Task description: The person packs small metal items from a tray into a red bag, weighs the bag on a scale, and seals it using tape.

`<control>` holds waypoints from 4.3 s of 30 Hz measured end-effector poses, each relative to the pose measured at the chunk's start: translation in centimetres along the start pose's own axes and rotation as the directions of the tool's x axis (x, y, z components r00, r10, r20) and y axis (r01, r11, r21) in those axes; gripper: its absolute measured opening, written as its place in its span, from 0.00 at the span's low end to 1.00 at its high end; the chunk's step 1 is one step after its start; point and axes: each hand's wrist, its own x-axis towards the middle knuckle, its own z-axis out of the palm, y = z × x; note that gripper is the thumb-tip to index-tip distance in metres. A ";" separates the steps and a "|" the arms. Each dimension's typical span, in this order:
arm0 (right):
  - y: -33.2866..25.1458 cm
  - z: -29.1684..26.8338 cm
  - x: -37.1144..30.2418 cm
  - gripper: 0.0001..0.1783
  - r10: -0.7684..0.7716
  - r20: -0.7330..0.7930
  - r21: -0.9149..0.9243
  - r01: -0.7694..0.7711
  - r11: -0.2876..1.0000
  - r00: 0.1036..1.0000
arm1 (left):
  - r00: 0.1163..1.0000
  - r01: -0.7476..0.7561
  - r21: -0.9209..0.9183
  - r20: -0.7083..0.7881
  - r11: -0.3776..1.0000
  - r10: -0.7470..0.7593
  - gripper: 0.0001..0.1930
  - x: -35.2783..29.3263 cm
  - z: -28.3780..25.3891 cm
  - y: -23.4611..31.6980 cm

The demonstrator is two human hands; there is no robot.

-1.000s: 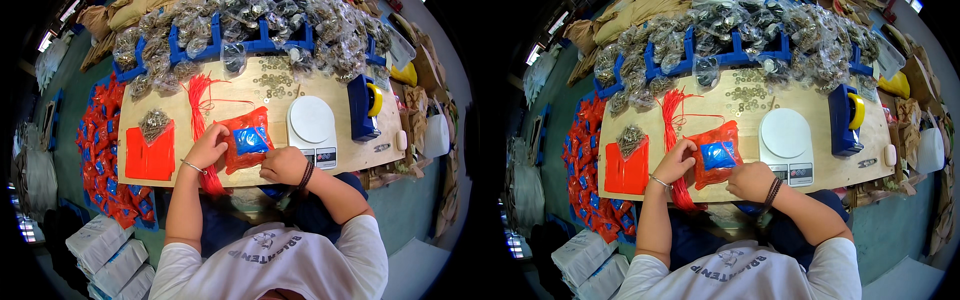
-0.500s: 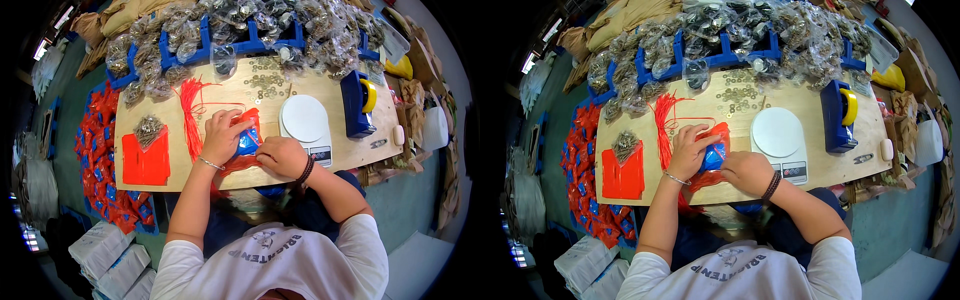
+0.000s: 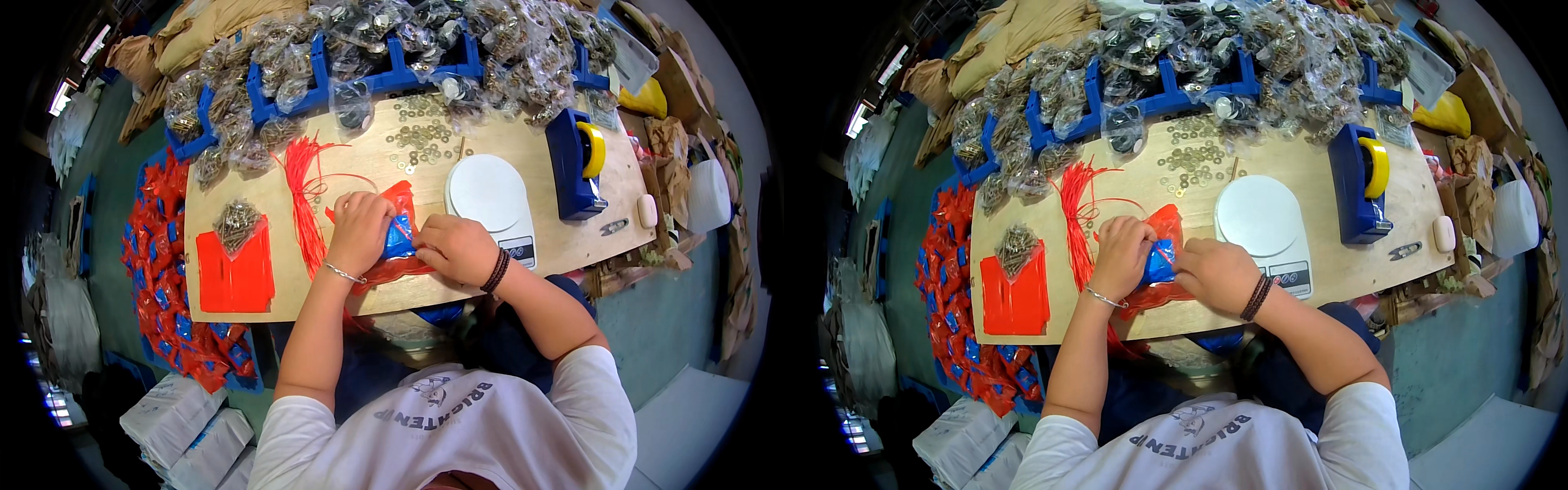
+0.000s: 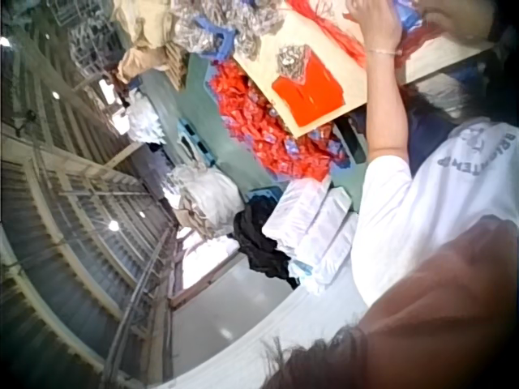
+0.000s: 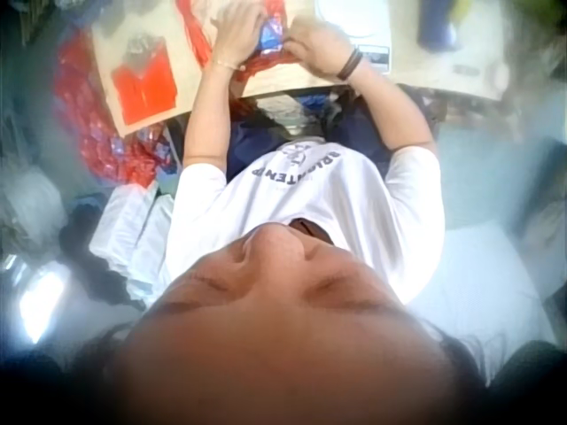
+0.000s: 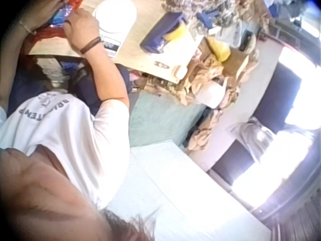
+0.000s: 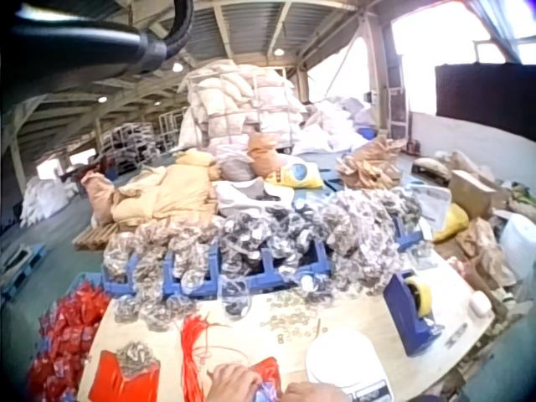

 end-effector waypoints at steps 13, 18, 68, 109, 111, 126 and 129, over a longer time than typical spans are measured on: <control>1.3 1.6 2.0 0.41 -0.023 -0.178 -0.084 0.009 0.996 0.984 | 0.984 -0.009 -0.243 -0.176 0.970 -0.035 0.04 -2.2 -2.0 -0.2; 4.6 -2.0 1.4 0.38 0.065 -0.394 -0.080 -0.104 0.991 0.917 | 0.929 0.221 -0.463 -0.166 0.858 -0.329 0.07 -3.8 -2.6 -2.1; 0.2 4.1 -0.1 0.41 0.179 0.065 0.064 -0.183 0.981 0.982 | 0.826 0.563 -0.131 0.110 0.816 -0.552 0.35 -6.8 0.7 -1.6; 10.0 -10.1 -0.4 0.23 0.511 -0.362 0.119 -0.505 0.855 0.780 | 0.792 0.257 -0.966 0.192 0.031 -0.579 0.12 0.2 10.3 5.0; 9.9 -10.3 -0.4 0.23 0.521 -0.352 0.114 -0.517 0.848 0.777 | 0.815 0.280 -0.957 0.198 0.071 -0.545 0.10 0.2 10.2 4.9; 10.4 -9.8 -0.2 0.23 0.504 -0.383 0.085 -0.514 0.854 0.774 | 0.833 0.359 -0.923 0.250 0.138 -0.494 0.09 -0.1 9.3 4.6; 10.8 -9.6 -0.2 0.24 0.501 -0.375 0.048 -0.523 0.851 0.780 | 0.825 0.386 -0.911 0.269 0.148 -0.498 0.09 -0.1 9.3 4.2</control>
